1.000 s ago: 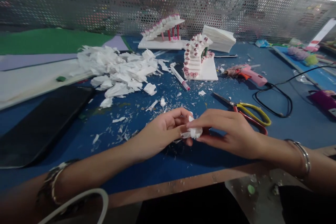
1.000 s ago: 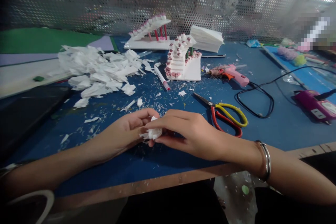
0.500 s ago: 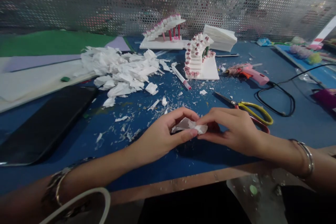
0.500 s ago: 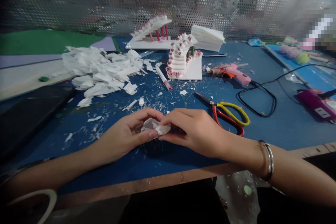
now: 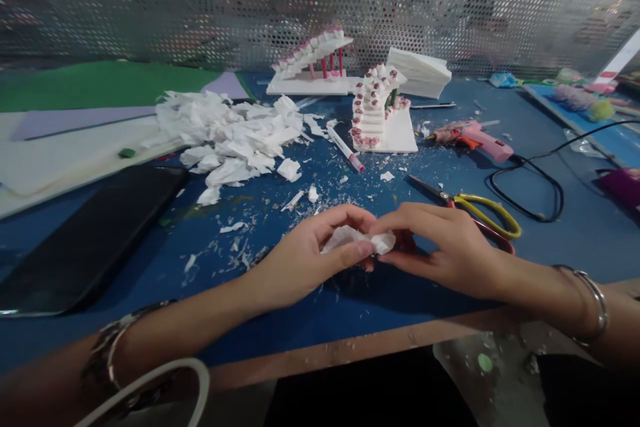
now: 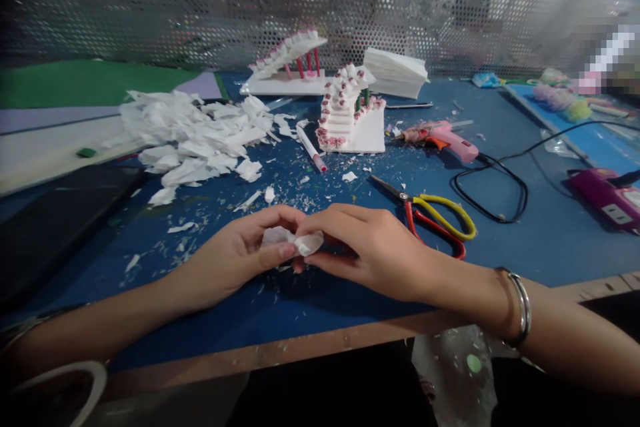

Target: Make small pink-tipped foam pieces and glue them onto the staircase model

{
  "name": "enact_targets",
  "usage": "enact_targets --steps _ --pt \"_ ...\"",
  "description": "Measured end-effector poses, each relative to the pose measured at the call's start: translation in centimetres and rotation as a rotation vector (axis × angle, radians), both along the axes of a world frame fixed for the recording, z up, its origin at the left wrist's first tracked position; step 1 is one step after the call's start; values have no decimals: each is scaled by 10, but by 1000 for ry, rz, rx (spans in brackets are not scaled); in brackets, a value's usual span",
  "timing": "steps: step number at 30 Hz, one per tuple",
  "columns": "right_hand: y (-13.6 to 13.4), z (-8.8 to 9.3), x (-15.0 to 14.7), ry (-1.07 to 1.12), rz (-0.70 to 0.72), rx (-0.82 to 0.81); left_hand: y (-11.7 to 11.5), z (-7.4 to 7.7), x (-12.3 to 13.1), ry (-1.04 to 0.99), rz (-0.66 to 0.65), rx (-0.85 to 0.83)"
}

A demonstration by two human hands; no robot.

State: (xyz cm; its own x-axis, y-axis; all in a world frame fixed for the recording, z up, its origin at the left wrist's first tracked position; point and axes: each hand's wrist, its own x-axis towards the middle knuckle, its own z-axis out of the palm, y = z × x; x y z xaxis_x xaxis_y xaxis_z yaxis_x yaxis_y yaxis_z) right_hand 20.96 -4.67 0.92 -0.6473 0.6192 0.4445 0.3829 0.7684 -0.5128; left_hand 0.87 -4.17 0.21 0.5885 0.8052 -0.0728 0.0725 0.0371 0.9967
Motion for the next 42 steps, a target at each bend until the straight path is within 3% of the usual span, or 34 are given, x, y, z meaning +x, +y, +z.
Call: enact_targets --steps 3,10,18,25,31,37,42 --pt "1 2 0 23 -39 -15 -1 1 -1 -7 -12 -21" --pt "6 5 3 68 -150 -257 3 0 0 82 151 45" --pt "8 4 4 247 -51 -583 5 1 -1 159 220 224" --pt "16 1 6 451 -150 -755 5 -4 -3 114 358 130" --pt "21 0 10 612 -206 -723 4 0 -2 37 356 53" --pt "23 2 16 528 -228 -745 8 1 -6 100 470 173" --pt "24 3 18 362 -60 -981 17 6 -14 -49 579 199"
